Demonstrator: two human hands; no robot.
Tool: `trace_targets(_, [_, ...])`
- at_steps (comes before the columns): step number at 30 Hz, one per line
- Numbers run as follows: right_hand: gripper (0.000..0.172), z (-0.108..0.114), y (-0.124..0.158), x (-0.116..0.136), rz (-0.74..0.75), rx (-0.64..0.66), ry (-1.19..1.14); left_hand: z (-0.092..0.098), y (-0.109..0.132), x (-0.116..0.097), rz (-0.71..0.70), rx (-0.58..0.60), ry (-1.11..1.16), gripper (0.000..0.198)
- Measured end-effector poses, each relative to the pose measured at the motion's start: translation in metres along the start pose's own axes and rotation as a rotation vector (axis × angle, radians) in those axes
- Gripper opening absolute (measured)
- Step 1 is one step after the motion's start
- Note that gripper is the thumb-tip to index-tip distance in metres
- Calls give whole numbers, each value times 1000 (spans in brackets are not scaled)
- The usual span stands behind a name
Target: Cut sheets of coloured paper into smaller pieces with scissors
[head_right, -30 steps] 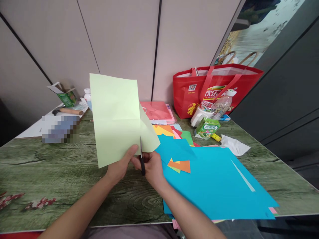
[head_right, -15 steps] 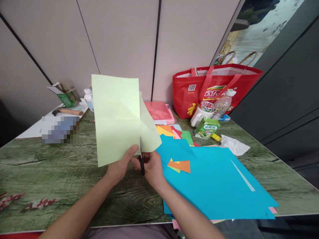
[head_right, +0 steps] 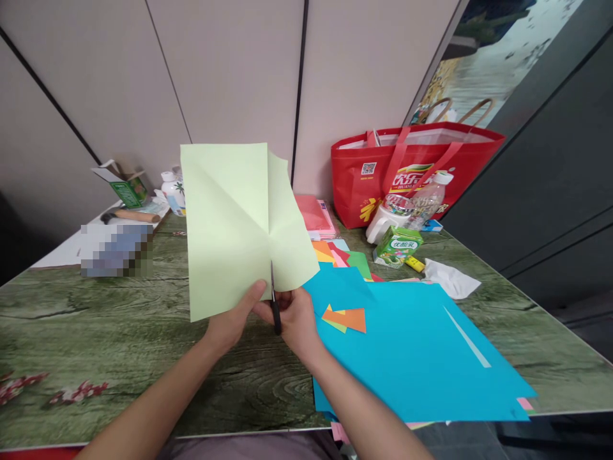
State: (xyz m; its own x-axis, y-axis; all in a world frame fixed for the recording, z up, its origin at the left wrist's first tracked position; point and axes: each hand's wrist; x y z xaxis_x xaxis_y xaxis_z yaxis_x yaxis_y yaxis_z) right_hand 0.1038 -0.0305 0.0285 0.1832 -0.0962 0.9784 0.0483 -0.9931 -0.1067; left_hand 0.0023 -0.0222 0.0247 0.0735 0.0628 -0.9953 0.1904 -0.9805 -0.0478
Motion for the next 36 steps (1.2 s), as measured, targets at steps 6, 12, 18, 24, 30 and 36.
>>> trace_targets(6, [38,1,0,2,-20,-17,69,1,0,0,31,-8,-17,44])
trace_targets(12, [38,0,0,3,-49,-44,50,2,-1,3,23,14,-42,36])
trace_targets(18, [40,0,-1,8,-97,-53,79,1,0,1,39,-32,-46,43])
trace_targets(24, [40,1,0,7,-83,-41,103,2,-2,2,30,-29,-75,35])
trace_targets(30, [39,1,0,5,-83,-49,85,2,-2,2,21,-14,-59,31])
trace_targets(36, [37,1,-1,5,-117,-58,48,1,-2,4,4,-5,-40,33])
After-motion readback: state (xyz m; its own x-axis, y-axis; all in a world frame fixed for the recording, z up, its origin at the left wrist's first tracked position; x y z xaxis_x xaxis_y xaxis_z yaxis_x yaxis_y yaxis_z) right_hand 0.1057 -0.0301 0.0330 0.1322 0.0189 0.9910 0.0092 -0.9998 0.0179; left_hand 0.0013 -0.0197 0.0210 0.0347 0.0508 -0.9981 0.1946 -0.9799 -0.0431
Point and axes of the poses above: each hand's wrist, its own y-axis away from the middle knuckle, its own z-axis out of the back of the hand, x = y × z, and after that the axes turned 1 degree about -y, right-handed
